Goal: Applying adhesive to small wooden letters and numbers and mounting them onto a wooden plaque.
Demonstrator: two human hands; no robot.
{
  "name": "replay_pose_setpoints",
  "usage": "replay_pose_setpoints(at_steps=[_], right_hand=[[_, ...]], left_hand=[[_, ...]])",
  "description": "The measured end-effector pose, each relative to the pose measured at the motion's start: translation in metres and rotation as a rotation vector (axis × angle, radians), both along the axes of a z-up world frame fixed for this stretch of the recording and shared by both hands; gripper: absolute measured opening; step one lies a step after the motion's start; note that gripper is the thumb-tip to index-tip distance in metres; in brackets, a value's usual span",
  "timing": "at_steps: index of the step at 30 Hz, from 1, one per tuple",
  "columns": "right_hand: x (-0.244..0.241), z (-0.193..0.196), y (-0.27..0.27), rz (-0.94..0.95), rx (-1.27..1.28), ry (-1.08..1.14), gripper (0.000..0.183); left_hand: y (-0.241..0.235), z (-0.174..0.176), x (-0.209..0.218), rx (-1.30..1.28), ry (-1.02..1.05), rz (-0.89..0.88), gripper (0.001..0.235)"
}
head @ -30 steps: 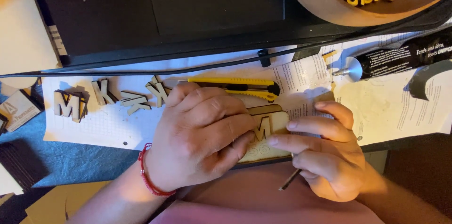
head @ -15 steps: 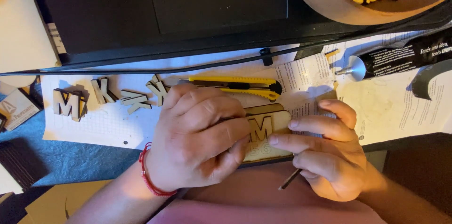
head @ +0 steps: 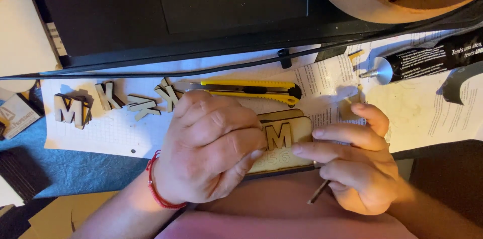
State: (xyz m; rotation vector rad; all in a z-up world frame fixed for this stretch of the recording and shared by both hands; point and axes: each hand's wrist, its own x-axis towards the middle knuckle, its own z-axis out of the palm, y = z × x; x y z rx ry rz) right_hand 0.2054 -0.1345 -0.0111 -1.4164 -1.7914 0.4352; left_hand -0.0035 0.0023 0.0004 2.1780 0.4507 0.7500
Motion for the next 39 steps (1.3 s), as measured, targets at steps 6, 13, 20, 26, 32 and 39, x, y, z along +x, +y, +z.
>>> replay_pose_setpoints(at_steps=[6, 13, 20, 26, 32, 39], right_hand=[[0.008, -0.002, 0.001, 0.101, 0.015, -0.066, 0.031], [0.009, -0.001, -0.004, 0.095, -0.016, -0.013, 0.035], [0.008, 0.000, -0.004, 0.066, 0.006, -0.002, 0.036], [0.008, 0.003, -0.007, 0.085, 0.011, -0.009, 0.033], [-0.002, 0.004, -0.007, 0.049, 0.122, -0.018, 0.033], [-0.001, 0.001, -0.013, 0.074, 0.145, -0.038, 0.029]], left_hand=[[-0.005, -0.009, -0.010, -0.099, -0.038, -0.010, 0.025], [-0.007, -0.011, -0.011, -0.122, -0.060, 0.037, 0.023], [-0.001, -0.003, -0.013, -0.064, -0.125, 0.017, 0.008], [-0.007, 0.000, -0.019, -0.030, -0.212, 0.067, 0.004], [-0.024, 0.014, -0.031, -0.031, -0.162, 0.206, 0.012], [-0.043, 0.001, -0.057, 0.051, -0.018, 0.315, 0.034]])
